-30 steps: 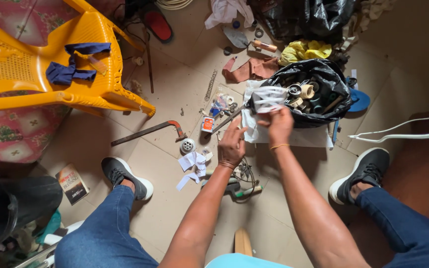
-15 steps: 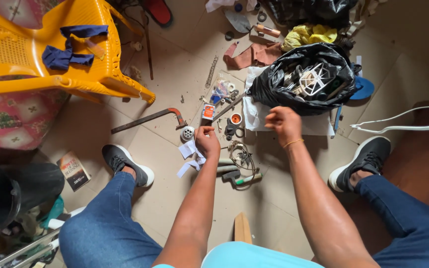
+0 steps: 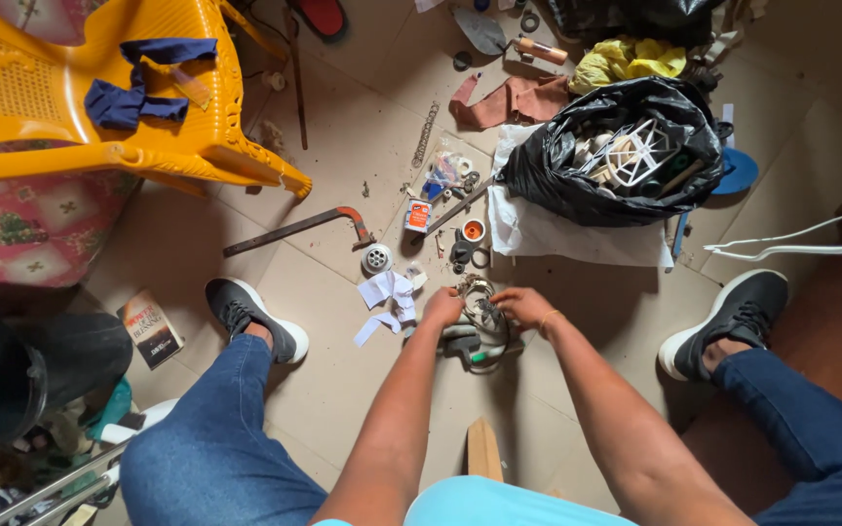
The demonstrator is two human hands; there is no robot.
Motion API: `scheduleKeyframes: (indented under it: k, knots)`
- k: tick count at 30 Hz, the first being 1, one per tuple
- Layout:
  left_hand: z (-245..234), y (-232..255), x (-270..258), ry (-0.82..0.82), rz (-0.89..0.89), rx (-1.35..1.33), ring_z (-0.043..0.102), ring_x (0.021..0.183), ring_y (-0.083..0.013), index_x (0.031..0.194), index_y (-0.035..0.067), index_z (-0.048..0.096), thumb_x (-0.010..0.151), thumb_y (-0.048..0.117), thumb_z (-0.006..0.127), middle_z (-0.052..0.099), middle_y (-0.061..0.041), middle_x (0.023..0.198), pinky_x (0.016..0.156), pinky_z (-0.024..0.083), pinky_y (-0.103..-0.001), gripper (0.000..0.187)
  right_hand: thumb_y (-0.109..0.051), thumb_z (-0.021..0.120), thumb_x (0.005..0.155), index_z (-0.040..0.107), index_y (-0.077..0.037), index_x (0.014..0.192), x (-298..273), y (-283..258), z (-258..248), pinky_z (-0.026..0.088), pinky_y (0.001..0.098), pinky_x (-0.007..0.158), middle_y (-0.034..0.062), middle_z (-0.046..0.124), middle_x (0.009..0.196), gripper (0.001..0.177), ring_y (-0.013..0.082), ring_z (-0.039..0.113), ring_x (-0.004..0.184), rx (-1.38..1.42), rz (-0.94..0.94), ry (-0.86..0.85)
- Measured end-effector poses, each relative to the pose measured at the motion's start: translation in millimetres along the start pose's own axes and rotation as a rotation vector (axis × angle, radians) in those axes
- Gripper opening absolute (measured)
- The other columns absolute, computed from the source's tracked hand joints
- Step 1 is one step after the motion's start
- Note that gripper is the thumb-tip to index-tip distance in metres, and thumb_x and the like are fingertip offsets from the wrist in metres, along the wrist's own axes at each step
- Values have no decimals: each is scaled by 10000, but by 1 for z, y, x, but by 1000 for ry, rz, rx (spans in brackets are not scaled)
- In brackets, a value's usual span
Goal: The person is sorting through various small plumbing and mechanical connectors, applying sealant tape to one, and organizing them on the floor.
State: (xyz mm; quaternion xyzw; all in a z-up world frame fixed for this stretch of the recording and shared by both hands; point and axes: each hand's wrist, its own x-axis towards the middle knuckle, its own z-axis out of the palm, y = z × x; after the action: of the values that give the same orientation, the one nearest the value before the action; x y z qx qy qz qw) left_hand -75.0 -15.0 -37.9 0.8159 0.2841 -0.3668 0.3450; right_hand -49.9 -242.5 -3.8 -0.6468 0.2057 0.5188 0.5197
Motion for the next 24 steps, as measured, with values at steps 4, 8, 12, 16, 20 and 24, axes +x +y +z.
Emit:
scheduleKeyframes:
  k: [4,8,12,16,20,24]
  knots:
    - [18,0,6,-49,10,-27,634,1223,-330,1321,78,639,829,296,741,679,-182,1302,1043,479,-395,548,-106,670,898,729,-179,1329,-3,-6,19,420,310,477,11,539,694,441,120,478,565,-94,-36,-36]
    - [15,14,0,-150,2,-254,656,1115,-288,1312,19,631,846,217,744,691,-172,1225,928,523,-397,519,-95,663,888,633,-164,1361,-4,-14,25,445,353,487,65,597,695,480,181,515,535,-111,60,3]
    - [2,28,-4,-303,-120,-611,674,825,-207,1309,49,589,908,145,688,707,-118,1007,631,564,-342,423,-79,657,922,721,-21,1215,11,6,6,508,308,543,69,706,792,306,149,599,579,-74,17,36]
    - [-10,39,-13,-312,-95,-727,696,705,-157,1249,37,610,940,156,679,723,-91,914,554,570,-271,338,5,643,890,779,-9,1080,4,3,-6,537,262,599,44,740,872,234,98,635,688,55,-95,42]
    - [-28,49,-27,-288,-77,-800,695,667,-139,1127,17,676,945,162,697,726,-87,884,550,587,-257,233,22,688,878,726,-48,944,-15,-15,-10,543,249,660,16,708,895,104,93,645,809,169,-161,67]
    - [-37,43,-30,-261,-56,-774,676,663,-128,1035,34,691,962,186,696,738,-74,880,566,560,-251,168,-20,664,898,648,-86,876,-37,-36,-12,578,293,732,34,702,881,72,144,676,872,388,-143,24]
